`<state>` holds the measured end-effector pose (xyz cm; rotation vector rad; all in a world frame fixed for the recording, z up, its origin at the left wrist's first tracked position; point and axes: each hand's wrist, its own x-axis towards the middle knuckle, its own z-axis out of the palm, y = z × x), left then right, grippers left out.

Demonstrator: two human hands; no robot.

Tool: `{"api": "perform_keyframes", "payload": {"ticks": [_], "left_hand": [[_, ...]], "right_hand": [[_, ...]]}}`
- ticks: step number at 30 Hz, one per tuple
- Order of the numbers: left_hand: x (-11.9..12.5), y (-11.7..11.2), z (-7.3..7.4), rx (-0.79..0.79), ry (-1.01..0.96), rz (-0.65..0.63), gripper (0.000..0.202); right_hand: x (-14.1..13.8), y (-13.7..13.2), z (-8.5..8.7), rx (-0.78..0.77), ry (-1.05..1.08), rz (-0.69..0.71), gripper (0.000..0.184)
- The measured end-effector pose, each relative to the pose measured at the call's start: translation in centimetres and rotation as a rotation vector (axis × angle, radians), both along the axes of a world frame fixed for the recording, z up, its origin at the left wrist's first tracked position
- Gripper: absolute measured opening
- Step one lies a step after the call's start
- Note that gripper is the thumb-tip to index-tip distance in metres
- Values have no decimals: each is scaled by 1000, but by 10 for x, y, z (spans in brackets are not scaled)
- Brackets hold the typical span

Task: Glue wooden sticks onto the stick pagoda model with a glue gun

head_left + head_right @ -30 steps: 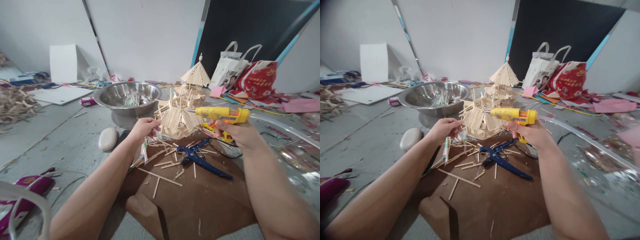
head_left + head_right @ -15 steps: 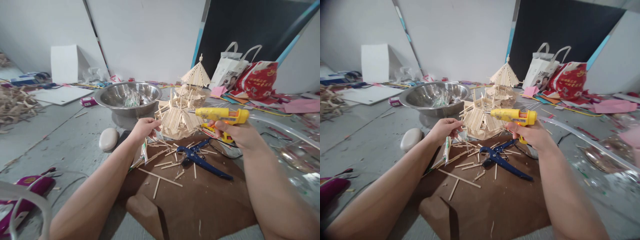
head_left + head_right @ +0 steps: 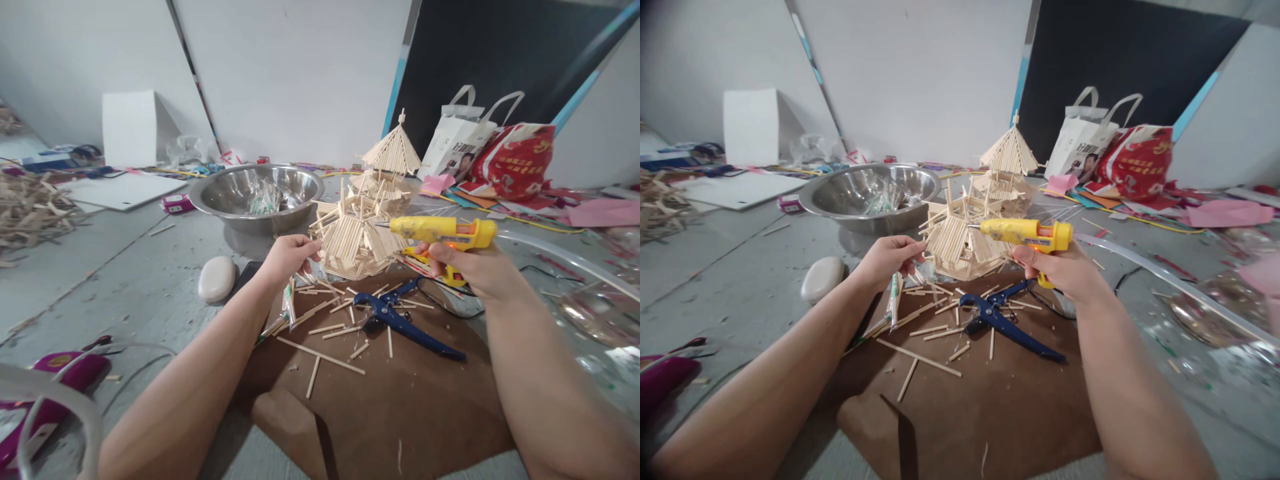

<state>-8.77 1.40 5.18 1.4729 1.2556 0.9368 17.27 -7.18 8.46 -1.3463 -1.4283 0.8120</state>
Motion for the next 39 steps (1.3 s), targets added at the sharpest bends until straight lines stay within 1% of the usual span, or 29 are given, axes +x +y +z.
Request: {"api": "perform_keyframes", "payload": {"ticks": [3,7,14,18,20,23,25,27,29,31,33,35,36,37,39], "left_hand": [[-3,1,1,23,0,6,23],[-7,2,3,19,7,-5,22],[-5,1,2,36,32,-13,21],[-10,1,8,53,70,-29,20],[-16,0,15,35,128,-70,20],[-27,-3,26,-17,262,-169,19],[-32,-4,31,-32,417,-247,20],[-35,-4,33,-33,603,-340,19],[-36,-3,30,-20,770,-440,18],[-33,-2,24,1,891,-525,16],[-30,-1,17,5,957,-609,15],[-28,1,11,15,976,-680,18],[-27,2,8,35,983,-691,19],[-27,4,6,62,996,-673,18],[-27,6,2,129,1049,-585,16]], "right_hand": [[-1,0,2,-3,7,15,28],[-1,-1,3,4,8,2,30],[-3,-3,4,-12,18,0,31],[-7,-5,9,-11,51,0,34],[-8,-6,10,-16,62,-1,35],[-8,-6,11,-27,60,5,34],[-6,-5,11,-33,55,13,33],[-5,-5,10,-39,43,18,33],[-4,-5,9,-39,25,19,32],[-4,-4,7,-28,17,14,32],[-4,-4,6,-10,24,6,30],[-4,-3,5,1,30,5,29],[-4,-3,5,3,31,4,28],[-3,-2,5,3,29,4,28],[-3,-3,5,-9,11,15,29]]}}
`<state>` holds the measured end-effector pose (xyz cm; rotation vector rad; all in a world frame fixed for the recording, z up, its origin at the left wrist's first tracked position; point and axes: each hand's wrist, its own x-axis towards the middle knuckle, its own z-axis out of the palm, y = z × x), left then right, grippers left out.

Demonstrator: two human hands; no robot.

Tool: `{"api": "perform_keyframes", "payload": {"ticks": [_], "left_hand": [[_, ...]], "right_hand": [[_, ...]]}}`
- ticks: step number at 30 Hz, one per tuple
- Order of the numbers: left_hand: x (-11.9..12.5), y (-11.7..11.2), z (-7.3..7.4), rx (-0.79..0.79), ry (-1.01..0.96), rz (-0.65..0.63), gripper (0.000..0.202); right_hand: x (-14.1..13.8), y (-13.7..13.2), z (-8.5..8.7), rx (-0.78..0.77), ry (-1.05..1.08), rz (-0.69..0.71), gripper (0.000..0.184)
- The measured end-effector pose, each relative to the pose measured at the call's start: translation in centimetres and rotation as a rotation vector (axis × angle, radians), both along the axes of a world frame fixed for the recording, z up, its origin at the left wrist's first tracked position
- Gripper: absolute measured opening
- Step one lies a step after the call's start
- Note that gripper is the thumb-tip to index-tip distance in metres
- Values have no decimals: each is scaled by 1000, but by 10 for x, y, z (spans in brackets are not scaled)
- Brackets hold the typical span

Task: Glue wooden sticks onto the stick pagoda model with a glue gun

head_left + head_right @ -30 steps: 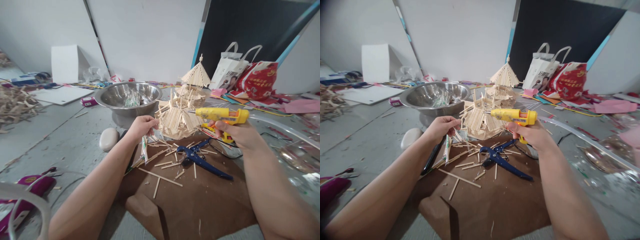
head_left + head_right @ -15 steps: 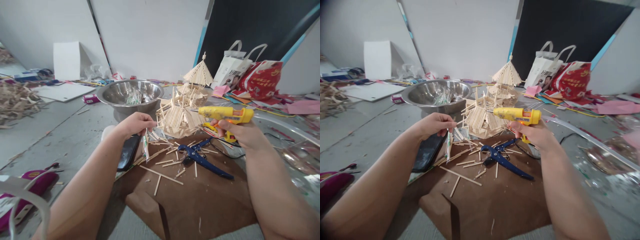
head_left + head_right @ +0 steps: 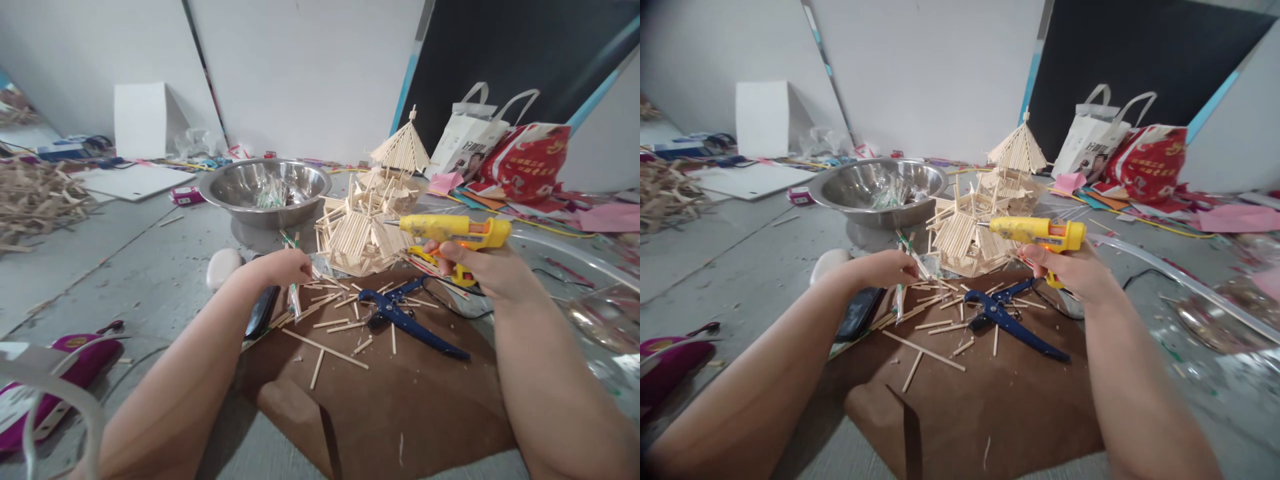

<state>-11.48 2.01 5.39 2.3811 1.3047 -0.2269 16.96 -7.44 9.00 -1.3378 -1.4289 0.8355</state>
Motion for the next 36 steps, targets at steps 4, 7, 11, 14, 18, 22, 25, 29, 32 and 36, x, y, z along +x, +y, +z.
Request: {"api": "perform_keyframes", "payload": {"ticks": [4,7,11,14,18,22,25,29,32,36], "left_hand": [[2,0,-5,99,70,46,11],[6,-3,-9,111,84,77,6],[10,-7,-15,145,86,50,6],[10,-6,-17,142,93,11,8],[6,-4,-10,99,61,-28,11],[-1,1,0,113,-42,29,16],[-5,2,6,110,-223,126,27],[-6,-1,11,-11,-504,207,25],[-5,-4,13,-107,-717,311,16],[-1,-5,14,-83,-911,397,11]], "right_hand": [[-1,-1,1,-23,-31,-1,31],[-2,-2,1,-20,-12,-23,32],[-3,-2,1,-25,3,-8,33],[-2,-1,1,-34,5,-8,33],[-3,-2,2,-37,18,-6,34],[-3,-2,3,-25,13,-8,34],[-3,-2,2,-27,-8,-6,32],[-1,-1,1,-35,-10,-9,32],[0,-1,1,-40,-12,-7,33],[0,0,0,-23,-3,-2,31]]}}
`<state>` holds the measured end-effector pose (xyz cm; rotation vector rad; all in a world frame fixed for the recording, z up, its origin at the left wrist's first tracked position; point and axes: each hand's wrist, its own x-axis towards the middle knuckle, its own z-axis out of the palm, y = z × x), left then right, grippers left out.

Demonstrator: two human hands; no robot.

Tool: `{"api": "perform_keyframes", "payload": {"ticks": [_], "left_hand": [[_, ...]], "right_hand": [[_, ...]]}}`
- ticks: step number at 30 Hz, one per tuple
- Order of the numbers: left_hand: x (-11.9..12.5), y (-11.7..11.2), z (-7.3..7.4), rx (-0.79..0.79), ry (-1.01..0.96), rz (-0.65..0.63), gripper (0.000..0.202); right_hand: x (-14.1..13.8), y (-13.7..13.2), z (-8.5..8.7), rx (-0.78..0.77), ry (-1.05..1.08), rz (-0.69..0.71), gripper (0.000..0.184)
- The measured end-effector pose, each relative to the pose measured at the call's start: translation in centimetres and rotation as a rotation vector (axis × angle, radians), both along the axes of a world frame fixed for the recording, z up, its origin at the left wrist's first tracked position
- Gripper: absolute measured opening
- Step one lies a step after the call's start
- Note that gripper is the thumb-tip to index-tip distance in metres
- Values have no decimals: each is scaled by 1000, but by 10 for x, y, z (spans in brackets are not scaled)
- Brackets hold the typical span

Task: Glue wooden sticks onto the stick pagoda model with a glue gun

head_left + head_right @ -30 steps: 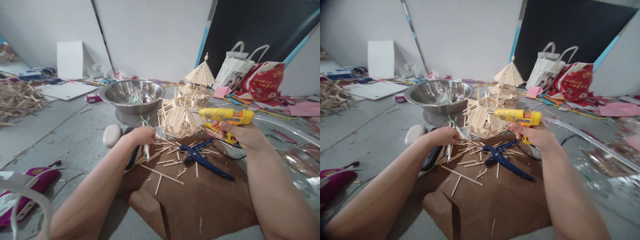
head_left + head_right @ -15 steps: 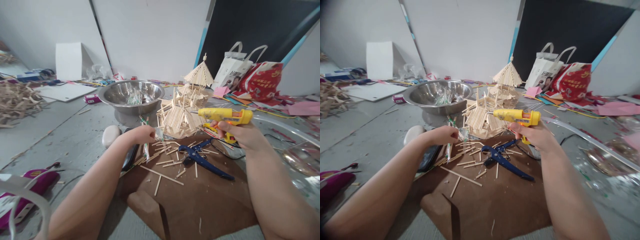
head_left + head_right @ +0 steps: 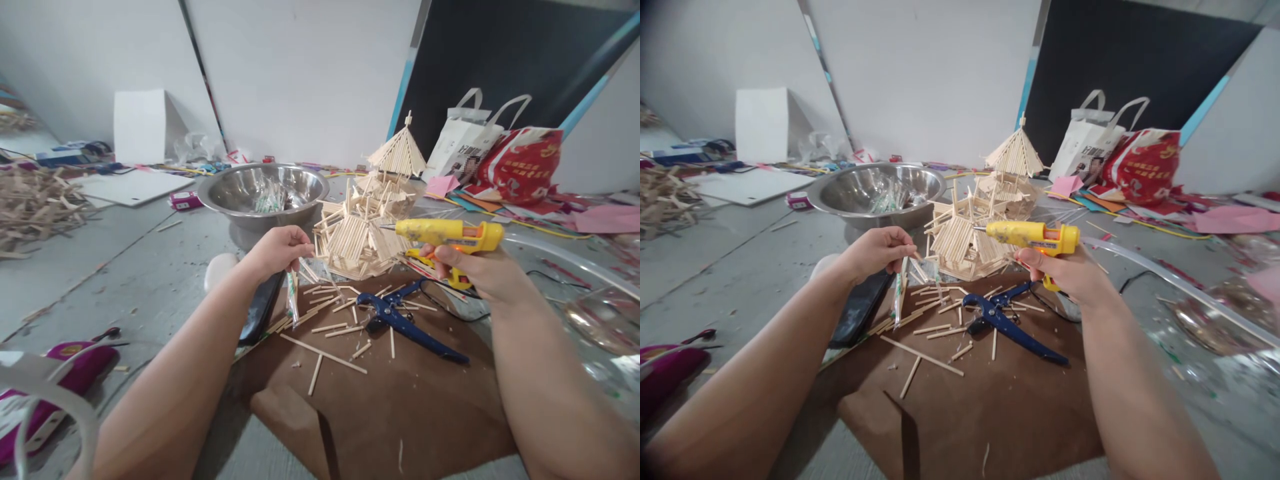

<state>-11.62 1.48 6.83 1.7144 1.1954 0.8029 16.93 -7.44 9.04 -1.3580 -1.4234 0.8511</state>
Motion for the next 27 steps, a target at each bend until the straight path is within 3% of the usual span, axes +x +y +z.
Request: {"api": "perform_keyframes", "payload": {"ticks": [5,9,17,27], "left_hand": [[14,-1,-10,47,-291,193,17],[26,-3,-20,-69,-543,204,21],[19,1,-16,-92,-660,218,20],[22,4,-26,-198,-816,219,13]], "right_hand": [[2,1,-2,3,1,0,29],[4,1,-2,-9,-7,8,30],[5,3,-6,-24,-27,-7,32],[2,1,-5,-22,3,-9,30]]}}
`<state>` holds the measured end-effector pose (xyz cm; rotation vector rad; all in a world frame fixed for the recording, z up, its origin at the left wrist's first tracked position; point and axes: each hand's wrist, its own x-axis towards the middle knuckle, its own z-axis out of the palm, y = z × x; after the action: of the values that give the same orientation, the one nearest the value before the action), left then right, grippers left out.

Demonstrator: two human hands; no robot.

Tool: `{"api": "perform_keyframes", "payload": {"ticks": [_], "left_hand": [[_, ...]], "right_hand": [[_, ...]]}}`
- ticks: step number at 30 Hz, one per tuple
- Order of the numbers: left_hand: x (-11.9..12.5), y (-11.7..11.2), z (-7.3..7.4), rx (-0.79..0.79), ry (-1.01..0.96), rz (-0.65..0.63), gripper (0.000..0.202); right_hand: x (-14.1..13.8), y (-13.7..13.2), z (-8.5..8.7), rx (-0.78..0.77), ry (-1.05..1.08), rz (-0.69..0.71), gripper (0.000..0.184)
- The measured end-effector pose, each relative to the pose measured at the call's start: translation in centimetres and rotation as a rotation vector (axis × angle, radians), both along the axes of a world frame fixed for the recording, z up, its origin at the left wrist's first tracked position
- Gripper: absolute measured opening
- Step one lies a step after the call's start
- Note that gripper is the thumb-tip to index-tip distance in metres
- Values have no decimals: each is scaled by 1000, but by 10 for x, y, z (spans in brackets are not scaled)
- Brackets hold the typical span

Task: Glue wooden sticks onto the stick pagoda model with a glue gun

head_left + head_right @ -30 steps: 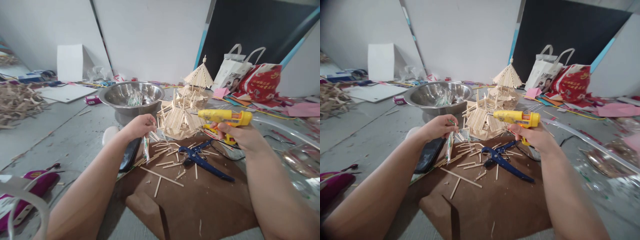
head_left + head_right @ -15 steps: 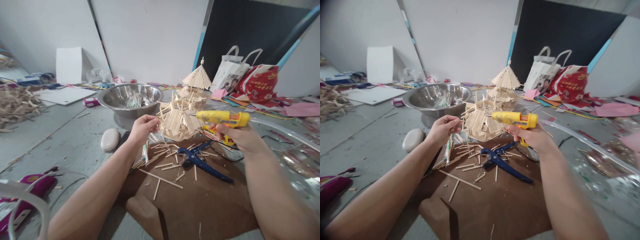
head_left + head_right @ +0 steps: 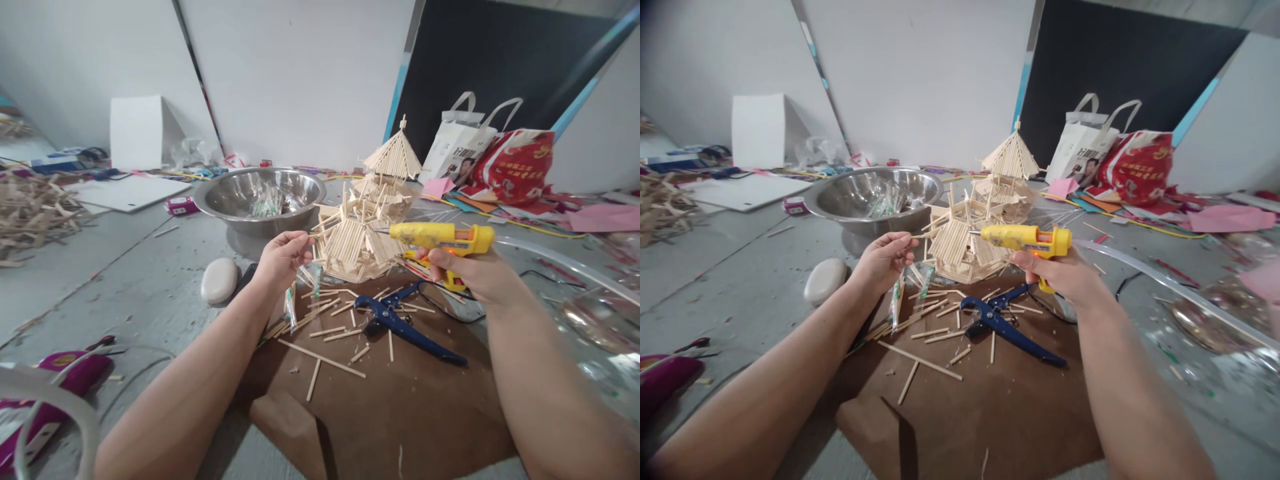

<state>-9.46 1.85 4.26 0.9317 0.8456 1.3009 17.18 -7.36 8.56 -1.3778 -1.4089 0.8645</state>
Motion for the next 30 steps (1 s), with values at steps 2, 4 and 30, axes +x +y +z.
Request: {"api": "perform_keyframes", "payload": {"ticks": [2,4,30], "left_hand": [[-3,2,-1,-48,-5,-9,11],[-5,4,-2,-106,-21,-47,8],[9,-5,-12,261,747,142,25]], "right_hand": [[0,0,0,-18,16,-16,32],[-1,0,-1,-21,21,-34,33],[3,3,-5,10,-19,22,30]]}}
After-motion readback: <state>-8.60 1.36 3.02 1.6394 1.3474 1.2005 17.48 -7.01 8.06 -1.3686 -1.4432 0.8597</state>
